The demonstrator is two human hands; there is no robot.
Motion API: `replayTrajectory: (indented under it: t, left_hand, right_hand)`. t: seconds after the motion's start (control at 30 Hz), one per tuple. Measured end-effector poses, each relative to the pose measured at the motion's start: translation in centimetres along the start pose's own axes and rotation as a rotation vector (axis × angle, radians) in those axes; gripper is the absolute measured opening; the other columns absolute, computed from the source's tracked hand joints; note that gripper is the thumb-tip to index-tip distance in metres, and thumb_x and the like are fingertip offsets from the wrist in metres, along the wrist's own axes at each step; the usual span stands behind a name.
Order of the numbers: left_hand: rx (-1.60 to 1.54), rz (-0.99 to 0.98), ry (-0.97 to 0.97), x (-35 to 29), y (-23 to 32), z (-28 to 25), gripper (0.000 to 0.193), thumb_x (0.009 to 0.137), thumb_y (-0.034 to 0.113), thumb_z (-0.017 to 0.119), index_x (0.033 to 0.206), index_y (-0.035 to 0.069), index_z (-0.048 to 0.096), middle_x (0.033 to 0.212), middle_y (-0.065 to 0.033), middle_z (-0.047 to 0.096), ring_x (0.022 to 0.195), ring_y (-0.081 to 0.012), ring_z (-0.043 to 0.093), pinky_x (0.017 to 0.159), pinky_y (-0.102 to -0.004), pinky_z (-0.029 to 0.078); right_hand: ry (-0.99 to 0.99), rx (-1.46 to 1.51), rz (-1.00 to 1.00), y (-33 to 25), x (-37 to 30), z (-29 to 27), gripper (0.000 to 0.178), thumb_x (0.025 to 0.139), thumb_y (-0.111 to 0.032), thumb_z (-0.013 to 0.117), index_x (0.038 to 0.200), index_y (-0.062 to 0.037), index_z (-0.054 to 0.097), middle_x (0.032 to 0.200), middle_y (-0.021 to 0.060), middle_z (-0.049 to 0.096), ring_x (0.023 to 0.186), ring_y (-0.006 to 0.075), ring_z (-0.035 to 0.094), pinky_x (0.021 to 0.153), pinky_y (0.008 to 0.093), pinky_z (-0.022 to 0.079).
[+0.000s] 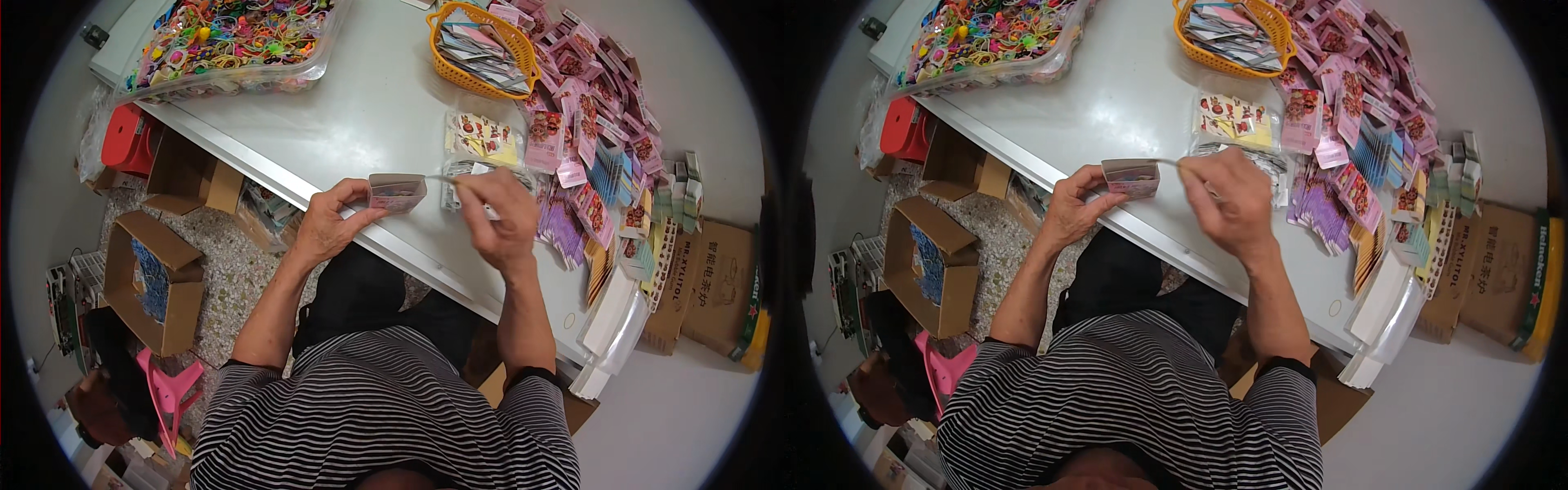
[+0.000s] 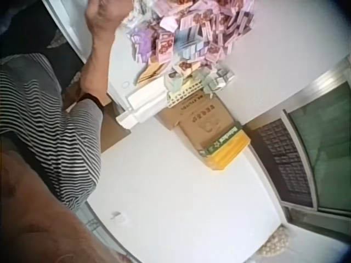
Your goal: Folding and stacking small pink packets or cards on a workbench.
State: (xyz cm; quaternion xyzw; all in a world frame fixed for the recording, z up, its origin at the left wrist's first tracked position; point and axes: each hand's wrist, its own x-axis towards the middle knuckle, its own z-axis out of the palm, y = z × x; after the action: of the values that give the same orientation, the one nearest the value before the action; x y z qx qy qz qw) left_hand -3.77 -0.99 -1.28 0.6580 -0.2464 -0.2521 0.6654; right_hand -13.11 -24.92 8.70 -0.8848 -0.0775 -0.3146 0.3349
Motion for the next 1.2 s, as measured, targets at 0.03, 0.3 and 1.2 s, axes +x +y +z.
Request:
replayTrajectory:
  t: [0.03, 0.3, 1.2]
  left_hand:
    - [0.007, -0.008, -0.001, -0.1, 0.0, 0.0, 0.035, 0.089, 0.008, 0.078, 0.120, -0.002, 0.065, 0.108, -0.0107, 0.074, 0.103, -0.0158, 0.069, 0.096, -0.0305, 0.053]
    - [0.031, 0.004, -0.007, -0.1, -0.2, 0.3, 0.034, 0.088, 0.011, 0.079, 0.118, -0.001, 0.066, 0.103, -0.0087, 0.074, 0.099, -0.0146, 0.069, 0.094, -0.0306, 0.053]
    - [-0.028, 0.228, 0.049, -0.1, -1.0, -0.5, 0.044, 0.082, 0.035, 0.083, 0.107, 0.000, 0.074, 0.099, -0.0117, 0.076, 0.089, -0.0203, 0.071, 0.077, -0.0342, 0.056]
  right_hand:
    - [-0.047, -0.026, -0.025, -0.5, 0.0, 0.6, 0.015, 0.083, 0.003, 0.073, 0.096, -0.0023, 0.071, 0.083, 0.0089, 0.068, 0.070, 0.0217, 0.064, 0.062, 0.0319, 0.050]
    - [-0.322, -0.221, -0.018, -1.6, 0.2, 1.4, 0.017, 0.082, -0.005, 0.078, 0.098, -0.0057, 0.072, 0.069, 0.0090, 0.057, 0.060, 0.0266, 0.059, 0.053, 0.0373, 0.047]
    - [-0.213, 0.362, 0.652, -2.7, -5.3, 7.1, 0.048, 0.107, -0.044, 0.043, 0.106, 0.0004, 0.062, 0.071, 0.0047, 0.050, 0.062, 0.0130, 0.049, 0.055, 0.0260, 0.038]
